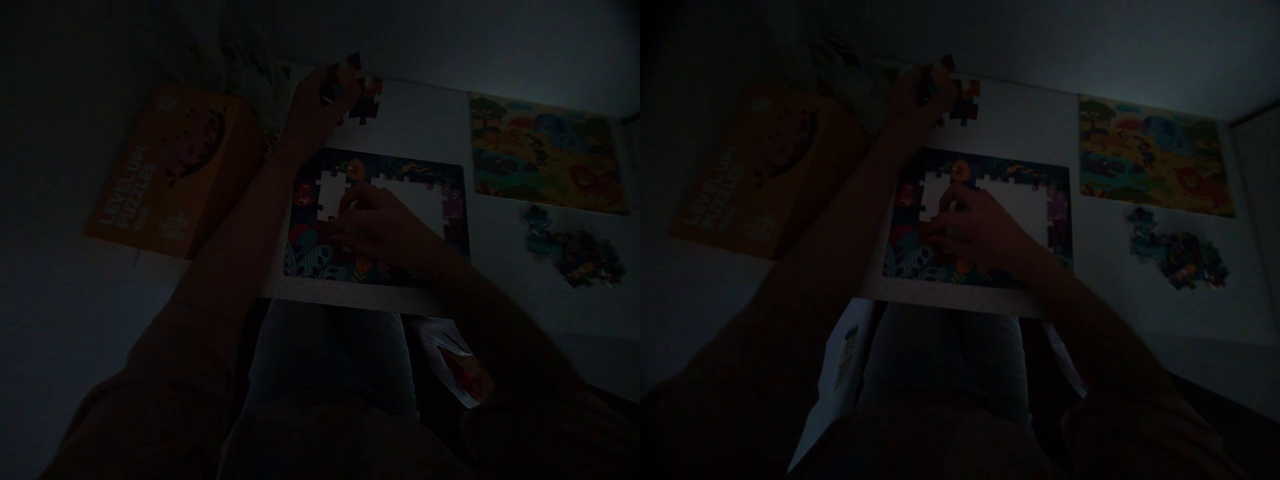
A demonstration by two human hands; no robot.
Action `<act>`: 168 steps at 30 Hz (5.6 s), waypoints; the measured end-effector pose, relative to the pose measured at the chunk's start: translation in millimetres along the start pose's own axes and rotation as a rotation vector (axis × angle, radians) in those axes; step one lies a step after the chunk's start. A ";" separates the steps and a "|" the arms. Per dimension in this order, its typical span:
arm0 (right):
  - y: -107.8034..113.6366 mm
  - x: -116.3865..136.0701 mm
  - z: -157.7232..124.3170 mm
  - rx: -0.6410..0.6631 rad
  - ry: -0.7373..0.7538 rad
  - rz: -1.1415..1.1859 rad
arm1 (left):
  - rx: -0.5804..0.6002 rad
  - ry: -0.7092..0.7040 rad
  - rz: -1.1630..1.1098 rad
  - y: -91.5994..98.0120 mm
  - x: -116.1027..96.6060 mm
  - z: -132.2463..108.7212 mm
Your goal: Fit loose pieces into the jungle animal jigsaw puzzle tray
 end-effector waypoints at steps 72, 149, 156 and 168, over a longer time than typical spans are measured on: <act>30.8 -58.7 -5.7 -0.033 -0.283 0.266 | 0.088 0.017 0.042 4.6 1.2 -15.4; 37.2 -46.5 -13.0 0.081 -0.216 -0.223 | 0.025 0.002 0.010 1.0 -17.6 -20.6; 43.0 -45.5 -16.6 0.071 -0.207 -0.142 | 0.063 0.047 0.057 0.9 -10.5 -19.5; 81.6 -68.9 -20.9 -0.295 -0.320 -0.150 | 0.122 -0.149 0.185 4.7 -22.0 -24.4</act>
Point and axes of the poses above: each hand's wrist, its own z-axis towards the middle knuckle, its own y-axis out of the back of the hand, x = y × z, the point moved 7 cm from there along z, towards the middle knuckle, and after that the axes turned 3 degrees about y, right-handed, at the moved point
